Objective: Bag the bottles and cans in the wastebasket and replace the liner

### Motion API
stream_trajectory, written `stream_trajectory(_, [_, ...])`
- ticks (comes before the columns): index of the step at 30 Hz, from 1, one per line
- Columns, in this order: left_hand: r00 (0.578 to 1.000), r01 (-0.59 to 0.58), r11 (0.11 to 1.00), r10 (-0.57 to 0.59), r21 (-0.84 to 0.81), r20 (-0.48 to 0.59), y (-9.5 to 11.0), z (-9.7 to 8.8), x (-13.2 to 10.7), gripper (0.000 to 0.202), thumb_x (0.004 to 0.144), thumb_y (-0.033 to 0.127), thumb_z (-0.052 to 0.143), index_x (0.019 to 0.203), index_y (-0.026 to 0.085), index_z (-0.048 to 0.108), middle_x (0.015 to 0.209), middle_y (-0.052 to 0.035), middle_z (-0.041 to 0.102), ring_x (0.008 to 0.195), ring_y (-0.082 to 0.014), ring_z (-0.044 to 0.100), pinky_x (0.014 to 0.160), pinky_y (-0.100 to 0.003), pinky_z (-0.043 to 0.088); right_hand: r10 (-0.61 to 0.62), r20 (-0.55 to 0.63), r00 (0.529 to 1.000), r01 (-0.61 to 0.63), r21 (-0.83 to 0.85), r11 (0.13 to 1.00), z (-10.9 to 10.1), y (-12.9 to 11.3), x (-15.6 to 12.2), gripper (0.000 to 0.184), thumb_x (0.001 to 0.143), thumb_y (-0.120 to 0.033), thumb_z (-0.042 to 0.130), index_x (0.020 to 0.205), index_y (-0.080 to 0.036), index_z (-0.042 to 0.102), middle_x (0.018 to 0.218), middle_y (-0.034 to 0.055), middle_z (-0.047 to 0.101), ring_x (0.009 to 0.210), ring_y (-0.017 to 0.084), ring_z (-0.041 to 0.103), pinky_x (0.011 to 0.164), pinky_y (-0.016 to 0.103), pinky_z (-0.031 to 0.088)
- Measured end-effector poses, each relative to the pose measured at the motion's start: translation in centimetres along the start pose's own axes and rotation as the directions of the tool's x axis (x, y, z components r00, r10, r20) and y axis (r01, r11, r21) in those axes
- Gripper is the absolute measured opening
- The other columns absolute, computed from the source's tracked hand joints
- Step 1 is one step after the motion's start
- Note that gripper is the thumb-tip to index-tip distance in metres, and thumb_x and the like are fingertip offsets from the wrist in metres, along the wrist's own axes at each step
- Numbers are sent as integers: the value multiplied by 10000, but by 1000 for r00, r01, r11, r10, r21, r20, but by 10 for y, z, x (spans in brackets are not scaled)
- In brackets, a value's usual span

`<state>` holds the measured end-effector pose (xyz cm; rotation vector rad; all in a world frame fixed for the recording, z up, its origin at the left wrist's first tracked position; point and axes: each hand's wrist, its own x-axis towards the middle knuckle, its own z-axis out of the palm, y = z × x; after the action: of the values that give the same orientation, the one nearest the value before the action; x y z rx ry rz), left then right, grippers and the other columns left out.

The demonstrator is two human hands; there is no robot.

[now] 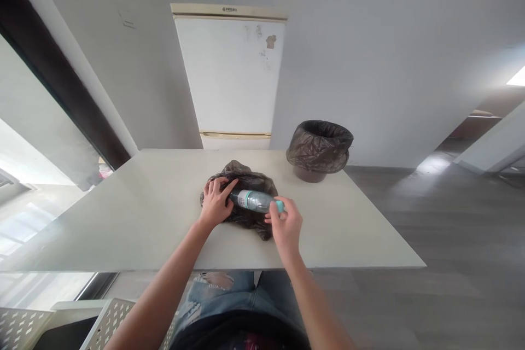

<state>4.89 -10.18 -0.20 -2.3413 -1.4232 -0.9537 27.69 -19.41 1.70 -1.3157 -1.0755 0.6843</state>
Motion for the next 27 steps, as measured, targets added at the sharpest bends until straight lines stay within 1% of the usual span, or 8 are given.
stream_trajectory(8, [1000, -3, 1000, 3, -9, 1, 0, -2, 0, 750, 827, 81, 562, 1548, 286, 559, 1379, -158, 556, 1320, -337, 523, 1255, -615, 252, -27, -171, 985, 29, 5, 1000, -17, -10, -13, 419, 924, -579, 708, 1064, -184, 688, 682, 5, 662, 554, 202, 684, 575, 345, 625])
stream_trajectory(12, [999, 12, 998, -14, -69, -40, 0, -5, 1, 603, 903, 165, 575, 1495, 276, 610, 1348, -153, 560, 1284, -327, 527, 1220, -572, 315, -99, -281, 955, 104, 1, 995, -24, -24, -21, 343, 945, -530, 701, 1017, -195, 682, 612, -35, 587, 500, 168, 623, 562, 313, 553])
stream_trajectory(15, [997, 42, 986, -53, -160, -63, -2, -13, 3, 424, 1007, 254, 512, 1401, 275, 666, 1344, -143, 563, 1252, -303, 535, 1168, -522, 375, -208, -379, 902, 235, 24, 972, -28, -38, -27, 279, 950, -471, 690, 975, -194, 674, 745, -17, 575, 502, 129, 568, 503, 298, 505])
stream_trajectory(19, [988, 58, 935, -103, -349, -114, 9, -44, 1, 385, 1085, 374, 400, 1315, 231, 672, 1340, -155, 577, 1254, -292, 548, 1133, -493, 431, -416, -472, 777, 441, -64, 895, -39, -57, -38, 171, 943, -373, 676, 921, -204, 658, 847, 8, 537, 536, 115, 504, 474, 296, 445])
stream_trajectory(21, [995, -8, 881, -40, -473, -92, 26, -66, -6, 451, 1089, 497, 382, 1355, 234, 634, 1412, -165, 570, 1325, -306, 546, 1151, -492, 446, -493, -430, 756, 480, -148, 865, -44, -65, -47, 152, 943, -360, 674, 910, -212, 667, 803, 10, 524, 548, 128, 482, 478, 295, 403])
stream_trajectory(24, [979, -157, 817, 202, -555, 20, 62, -92, -27, 733, 951, 697, 600, 1524, 252, 494, 1534, -179, 544, 1430, -372, 513, 1194, -546, 438, -516, -230, 825, 485, -178, 856, -45, -74, -62, 139, 955, -355, 672, 914, -222, 675, 773, 14, 527, 562, 141, 473, 492, 299, 392])
stream_trajectory(25, [963, -193, 809, 266, -556, 53, 73, -97, -35, 829, 889, 689, 699, 1553, 258, 454, 1516, -174, 575, 1409, -378, 542, 1186, -553, 454, -499, -150, 853, 476, -167, 864, -43, -75, -66, 139, 959, -357, 674, 917, -224, 671, 782, 18, 539, 574, 145, 486, 500, 301, 409])
stream_trajectory(27, [955, -173, 805, 278, -568, 102, 86, -101, -48, 850, 839, 565, 810, 1546, 280, 434, 1393, -136, 677, 1252, -338, 668, 1067, -500, 556, -460, -9, 888, 456, -109, 883, -36, -78, -72, 166, 970, -395, 673, 980, -229, 668, 837, 38, 590, 622, 161, 543, 531, 307, 466])
